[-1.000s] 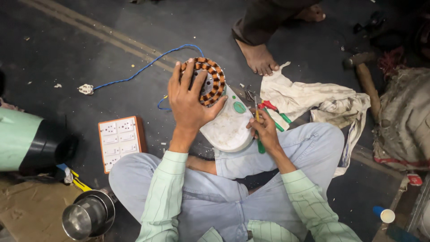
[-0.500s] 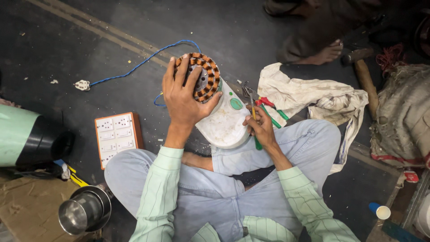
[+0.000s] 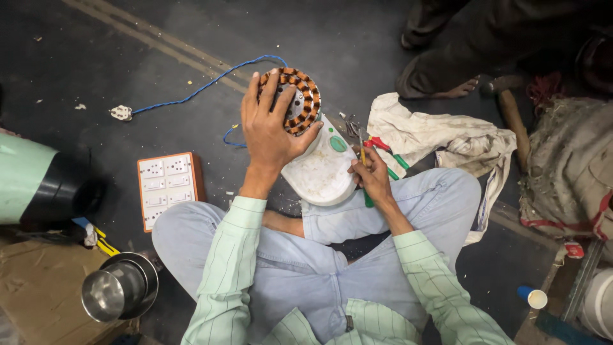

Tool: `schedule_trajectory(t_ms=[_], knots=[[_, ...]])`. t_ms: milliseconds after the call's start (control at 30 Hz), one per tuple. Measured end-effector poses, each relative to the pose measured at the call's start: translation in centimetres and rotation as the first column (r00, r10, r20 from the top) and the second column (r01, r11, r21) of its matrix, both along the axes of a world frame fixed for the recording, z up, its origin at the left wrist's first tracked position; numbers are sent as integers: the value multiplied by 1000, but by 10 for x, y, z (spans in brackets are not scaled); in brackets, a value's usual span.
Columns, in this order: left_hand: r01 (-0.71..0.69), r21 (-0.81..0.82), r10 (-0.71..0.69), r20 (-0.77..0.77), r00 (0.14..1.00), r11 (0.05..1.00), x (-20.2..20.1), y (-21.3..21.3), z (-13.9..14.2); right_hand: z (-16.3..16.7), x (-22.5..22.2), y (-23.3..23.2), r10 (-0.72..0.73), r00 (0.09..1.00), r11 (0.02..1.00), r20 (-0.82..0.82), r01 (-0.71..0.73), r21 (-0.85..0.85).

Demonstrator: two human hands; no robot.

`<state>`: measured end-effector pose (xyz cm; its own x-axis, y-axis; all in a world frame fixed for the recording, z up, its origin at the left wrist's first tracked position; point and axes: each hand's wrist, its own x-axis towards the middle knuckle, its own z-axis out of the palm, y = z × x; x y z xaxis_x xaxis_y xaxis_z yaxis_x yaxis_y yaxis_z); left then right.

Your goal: The person sits on the workshop floor and unscrews the base cover of a mixer grinder body using a screwdriver, then opens the jar and handles the motor winding and other internal parts. They later pick up a round blue plate and work on a small component mounted on it with a screwdriver.

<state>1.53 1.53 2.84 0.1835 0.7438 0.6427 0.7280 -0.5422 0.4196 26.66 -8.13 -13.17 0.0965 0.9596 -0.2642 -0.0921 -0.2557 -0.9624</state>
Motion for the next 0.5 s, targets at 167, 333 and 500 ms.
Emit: schedule_trajectory(t_ms=[167, 333, 500], knots=[[1, 0, -1, 11, 1000, 1000, 3, 3, -2, 2, 3, 3, -6, 999, 1000, 38, 5, 24], [-3, 1, 3, 10, 1000, 1000, 4, 6, -3, 6, 3, 5, -18, 998, 1000, 64, 19, -7], [-5, 2, 5, 8, 1000, 1000, 4, 7, -3, 8, 3, 6, -11, 999, 1000, 52, 11, 4]])
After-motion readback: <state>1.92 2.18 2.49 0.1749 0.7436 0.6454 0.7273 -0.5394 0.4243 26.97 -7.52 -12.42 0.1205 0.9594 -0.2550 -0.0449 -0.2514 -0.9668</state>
